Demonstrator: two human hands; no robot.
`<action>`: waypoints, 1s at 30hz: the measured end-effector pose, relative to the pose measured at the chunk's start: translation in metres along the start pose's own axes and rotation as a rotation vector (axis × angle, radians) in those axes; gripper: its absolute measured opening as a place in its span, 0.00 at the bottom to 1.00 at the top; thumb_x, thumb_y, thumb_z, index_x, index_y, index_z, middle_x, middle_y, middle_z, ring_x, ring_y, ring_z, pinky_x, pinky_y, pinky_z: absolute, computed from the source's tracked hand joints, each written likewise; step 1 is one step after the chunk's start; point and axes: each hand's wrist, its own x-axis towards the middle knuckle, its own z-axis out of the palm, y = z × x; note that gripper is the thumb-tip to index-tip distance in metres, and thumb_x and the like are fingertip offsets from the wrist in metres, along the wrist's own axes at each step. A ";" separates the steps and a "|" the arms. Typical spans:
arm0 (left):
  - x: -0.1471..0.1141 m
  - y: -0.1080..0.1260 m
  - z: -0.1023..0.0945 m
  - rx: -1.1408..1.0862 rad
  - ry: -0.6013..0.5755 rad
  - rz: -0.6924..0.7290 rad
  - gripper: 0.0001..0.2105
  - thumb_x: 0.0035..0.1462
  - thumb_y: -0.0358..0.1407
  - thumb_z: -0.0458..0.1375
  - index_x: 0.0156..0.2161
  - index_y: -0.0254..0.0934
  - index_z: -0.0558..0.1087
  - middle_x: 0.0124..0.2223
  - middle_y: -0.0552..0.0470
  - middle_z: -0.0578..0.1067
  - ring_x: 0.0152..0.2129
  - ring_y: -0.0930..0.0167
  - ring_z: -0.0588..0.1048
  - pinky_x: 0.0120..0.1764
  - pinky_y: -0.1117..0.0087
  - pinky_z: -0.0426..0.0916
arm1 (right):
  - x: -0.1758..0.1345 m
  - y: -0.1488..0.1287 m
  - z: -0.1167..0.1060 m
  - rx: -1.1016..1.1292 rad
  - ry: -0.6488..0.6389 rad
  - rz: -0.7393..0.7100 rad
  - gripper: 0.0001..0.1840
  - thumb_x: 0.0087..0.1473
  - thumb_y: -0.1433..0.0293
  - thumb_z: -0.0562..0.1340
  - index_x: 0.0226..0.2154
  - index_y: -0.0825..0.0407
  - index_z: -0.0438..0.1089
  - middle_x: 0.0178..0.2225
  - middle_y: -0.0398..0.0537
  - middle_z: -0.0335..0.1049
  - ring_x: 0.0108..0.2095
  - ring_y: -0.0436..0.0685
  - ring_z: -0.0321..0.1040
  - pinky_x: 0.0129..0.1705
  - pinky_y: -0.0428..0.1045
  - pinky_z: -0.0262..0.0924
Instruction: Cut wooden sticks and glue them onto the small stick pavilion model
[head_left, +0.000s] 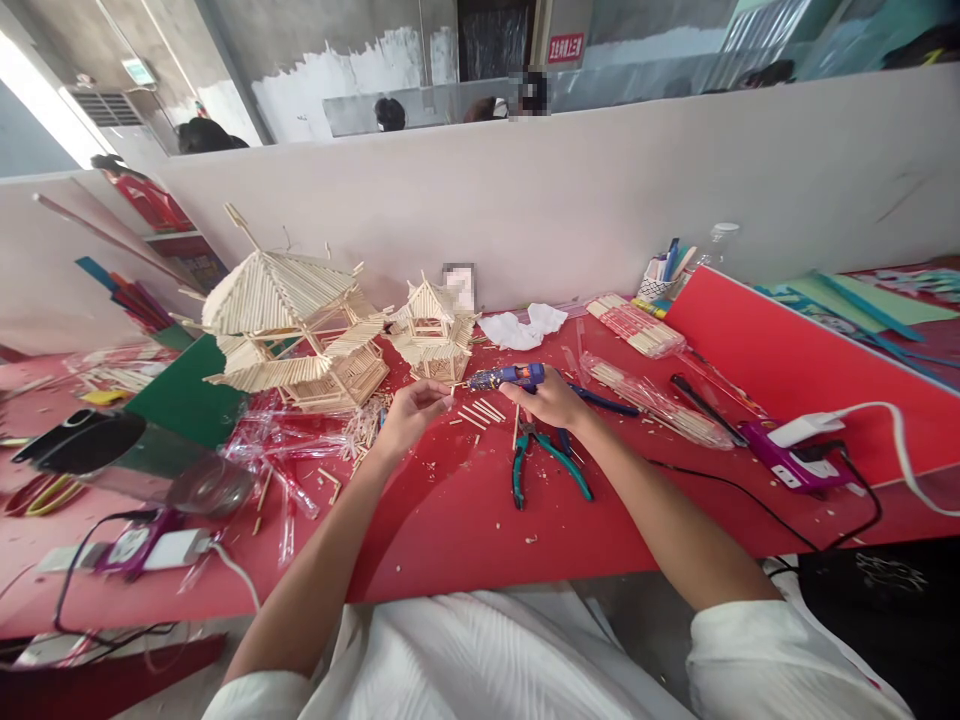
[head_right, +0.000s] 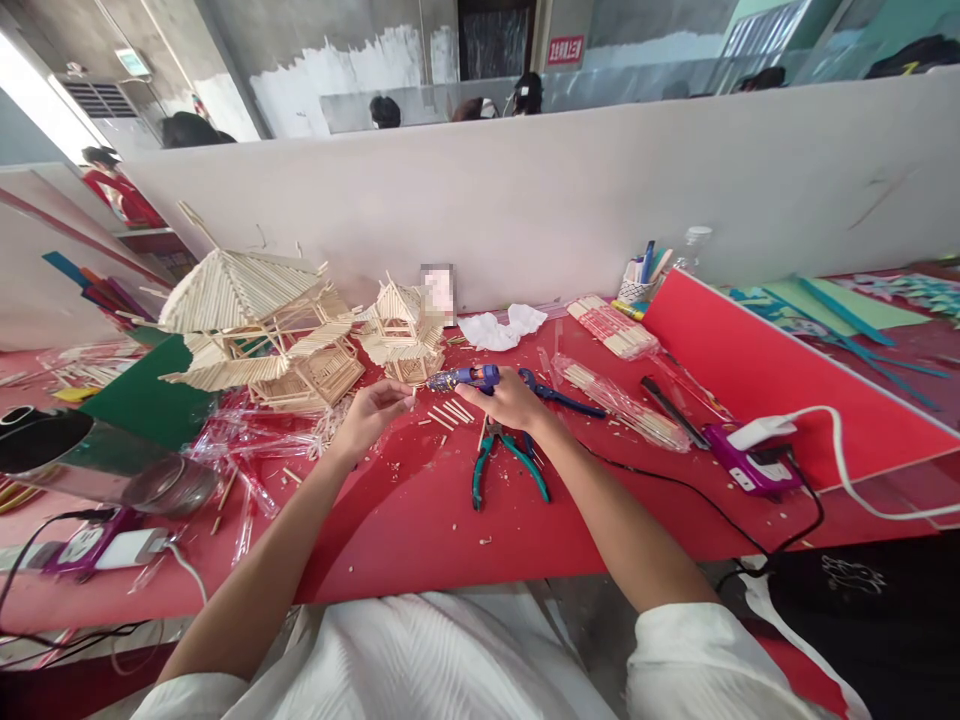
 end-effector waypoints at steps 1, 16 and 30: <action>0.000 0.000 0.000 0.005 -0.003 0.000 0.21 0.46 0.50 0.69 0.37 0.35 0.75 0.34 0.49 0.78 0.33 0.68 0.75 0.40 0.68 0.68 | 0.000 0.000 0.000 -0.003 -0.004 -0.003 0.25 0.59 0.50 0.60 0.20 0.48 0.61 0.14 0.39 0.62 0.17 0.54 0.66 0.22 0.48 0.56; 0.000 0.003 0.000 -0.002 0.023 0.005 0.20 0.46 0.49 0.70 0.37 0.35 0.74 0.33 0.51 0.78 0.33 0.69 0.76 0.40 0.69 0.69 | 0.001 0.004 0.000 0.047 0.013 0.032 0.23 0.58 0.48 0.61 0.24 0.49 0.68 0.17 0.40 0.66 0.15 0.53 0.66 0.21 0.47 0.58; 0.000 0.001 -0.003 -0.017 0.030 -0.033 0.22 0.44 0.49 0.71 0.37 0.35 0.72 0.34 0.50 0.78 0.33 0.69 0.76 0.39 0.69 0.69 | 0.002 0.009 -0.002 0.050 -0.061 0.031 0.25 0.57 0.47 0.62 0.24 0.51 0.69 0.15 0.39 0.64 0.15 0.52 0.66 0.21 0.46 0.58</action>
